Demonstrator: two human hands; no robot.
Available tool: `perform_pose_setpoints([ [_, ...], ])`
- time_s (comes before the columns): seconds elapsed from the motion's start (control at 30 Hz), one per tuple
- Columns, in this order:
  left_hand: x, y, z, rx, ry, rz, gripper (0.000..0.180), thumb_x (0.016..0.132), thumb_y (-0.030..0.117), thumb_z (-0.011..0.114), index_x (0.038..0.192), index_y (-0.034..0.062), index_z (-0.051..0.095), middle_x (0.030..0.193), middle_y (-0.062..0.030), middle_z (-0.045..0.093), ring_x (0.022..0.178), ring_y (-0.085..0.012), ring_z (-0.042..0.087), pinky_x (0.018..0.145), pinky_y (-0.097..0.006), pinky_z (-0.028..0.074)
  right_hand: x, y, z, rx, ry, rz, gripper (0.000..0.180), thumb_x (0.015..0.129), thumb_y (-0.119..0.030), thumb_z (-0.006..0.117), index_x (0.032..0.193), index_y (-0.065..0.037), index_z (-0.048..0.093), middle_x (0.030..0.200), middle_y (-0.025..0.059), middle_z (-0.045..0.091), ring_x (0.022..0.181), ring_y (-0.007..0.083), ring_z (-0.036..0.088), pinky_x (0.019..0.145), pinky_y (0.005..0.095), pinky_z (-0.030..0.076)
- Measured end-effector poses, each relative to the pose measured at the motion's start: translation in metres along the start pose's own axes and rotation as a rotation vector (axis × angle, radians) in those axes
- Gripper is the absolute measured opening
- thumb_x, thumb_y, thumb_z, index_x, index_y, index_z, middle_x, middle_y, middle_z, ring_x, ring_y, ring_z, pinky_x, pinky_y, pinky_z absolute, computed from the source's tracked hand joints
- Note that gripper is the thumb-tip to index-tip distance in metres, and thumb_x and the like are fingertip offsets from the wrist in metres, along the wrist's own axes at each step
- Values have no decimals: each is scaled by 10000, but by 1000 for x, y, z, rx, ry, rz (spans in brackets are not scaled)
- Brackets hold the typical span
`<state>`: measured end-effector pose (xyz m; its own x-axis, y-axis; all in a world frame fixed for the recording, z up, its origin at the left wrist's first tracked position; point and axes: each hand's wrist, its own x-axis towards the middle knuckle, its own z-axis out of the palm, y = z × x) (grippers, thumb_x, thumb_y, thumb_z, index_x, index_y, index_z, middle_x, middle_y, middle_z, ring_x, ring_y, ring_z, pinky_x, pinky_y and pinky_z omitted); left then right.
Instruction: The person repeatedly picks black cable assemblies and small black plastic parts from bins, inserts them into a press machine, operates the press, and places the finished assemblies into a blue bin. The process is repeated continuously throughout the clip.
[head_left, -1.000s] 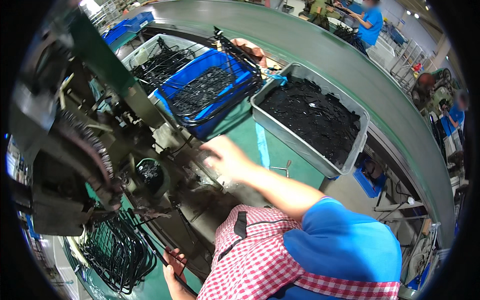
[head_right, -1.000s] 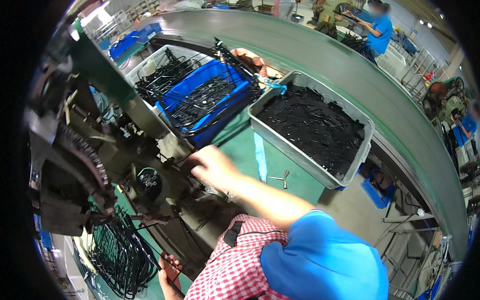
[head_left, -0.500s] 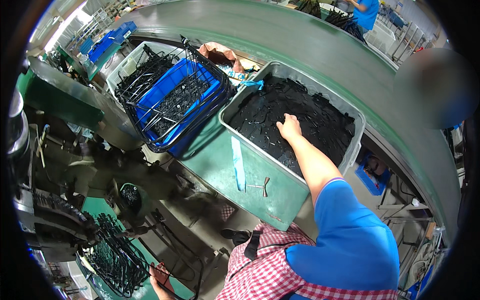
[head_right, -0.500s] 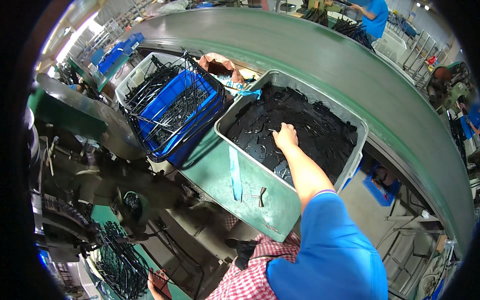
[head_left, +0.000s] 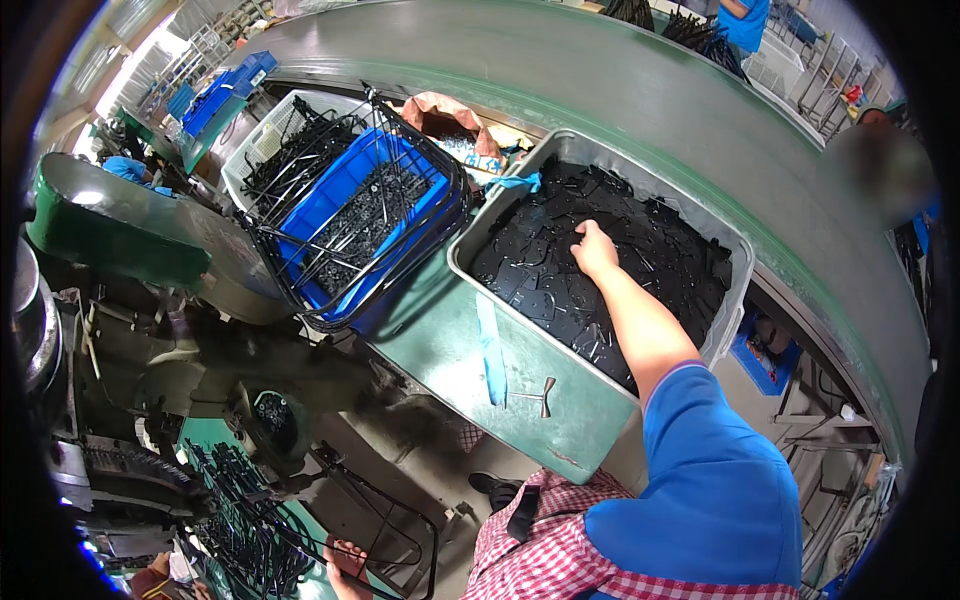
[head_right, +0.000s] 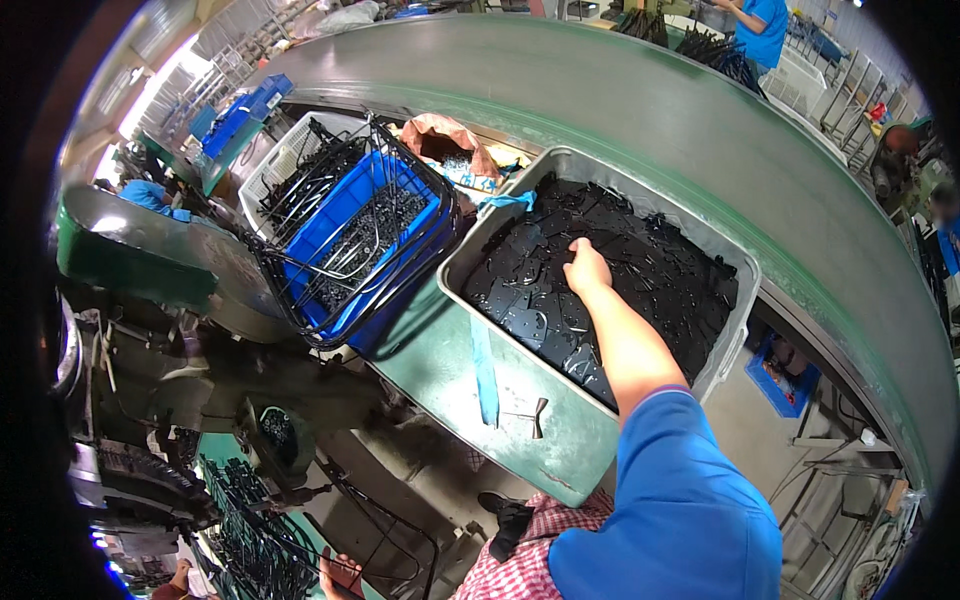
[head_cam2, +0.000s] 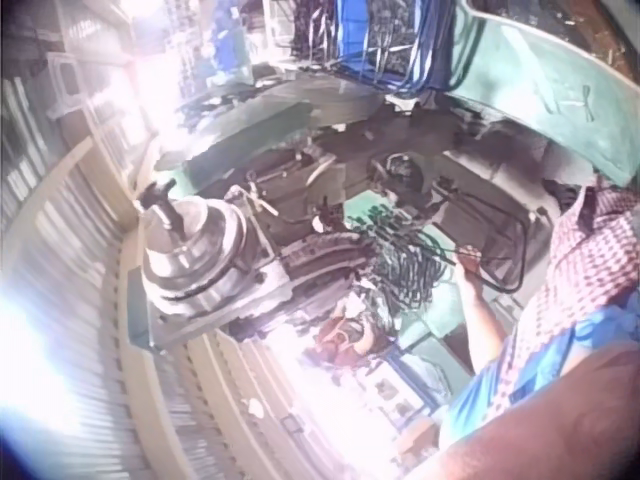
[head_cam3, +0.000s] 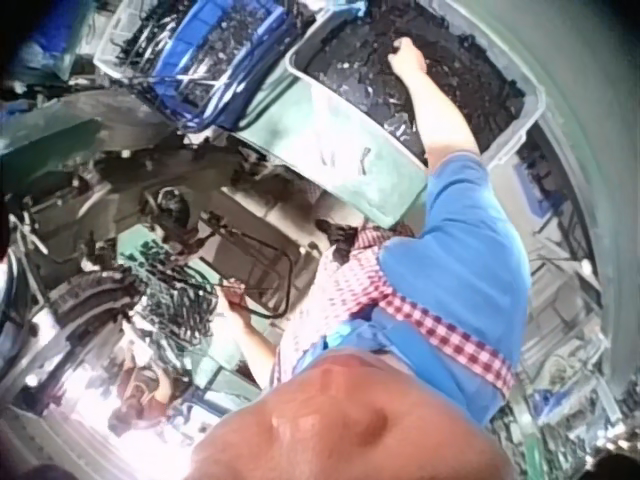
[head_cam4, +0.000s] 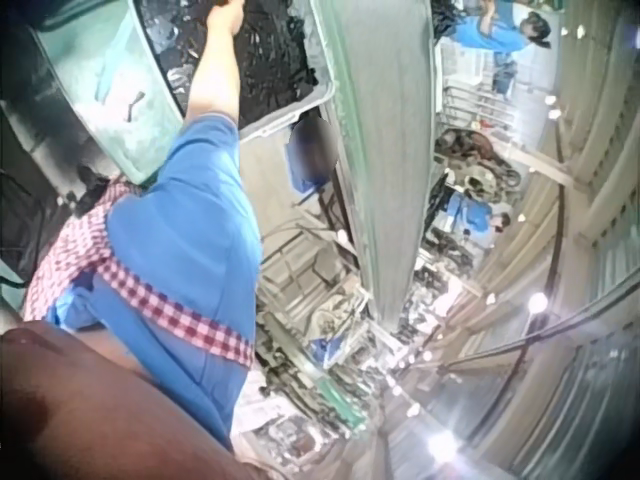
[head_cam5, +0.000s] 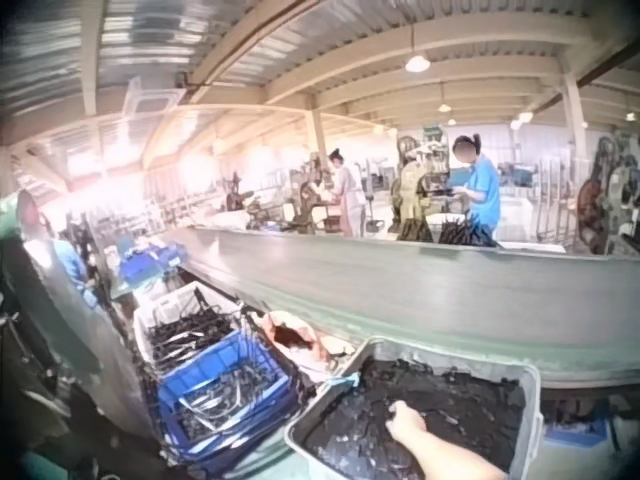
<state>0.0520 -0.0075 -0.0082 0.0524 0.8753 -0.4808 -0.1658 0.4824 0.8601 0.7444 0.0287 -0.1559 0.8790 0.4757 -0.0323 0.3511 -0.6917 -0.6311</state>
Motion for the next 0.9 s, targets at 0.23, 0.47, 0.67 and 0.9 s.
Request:
perform_pose_setpoints([
  [0.23, 21, -41, -69, 0, -238, 67, 880, 782, 567, 594, 1428, 67, 266, 1166, -33, 496, 1008, -171, 521, 868, -327, 453, -88, -124, -33, 819, -208, -123, 316, 830, -45, 611, 1135, 7, 551, 645, -9, 514, 536, 71, 496, 489, 215, 410],
  [0.47, 21, -6, -49, 81, -248, 97, 631, 836, 246, 586, 1369, 4, 351, 936, -49, 562, 809, -126, 527, 746, -255, 430, -340, -304, 30, 791, -1133, -463, 244, 863, -75, 603, 1101, -25, 626, 701, -26, 549, 567, 53, 498, 515, 213, 441],
  [0.67, 0, 16, -75, 59, -307, 27, 971, 686, 618, 680, 1361, -6, 367, 925, -8, 560, 764, -88, 510, 686, -218, 390, -437, -402, 100, 913, -1312, -564, 211, 899, -75, 571, 1102, -21, 597, 727, -20, 549, 518, 60, 483, 484, 214, 409],
  [0.9, 4, 30, -94, 51, -409, 48, 817, 774, 544, 614, 1334, -10, 396, 908, -7, 528, 770, -109, 470, 699, -235, 374, -450, -429, 126, 889, -1099, -582, 95, 896, -119, 598, 867, -39, 556, 661, -11, 531, 479, 82, 462, 432, 244, 383],
])
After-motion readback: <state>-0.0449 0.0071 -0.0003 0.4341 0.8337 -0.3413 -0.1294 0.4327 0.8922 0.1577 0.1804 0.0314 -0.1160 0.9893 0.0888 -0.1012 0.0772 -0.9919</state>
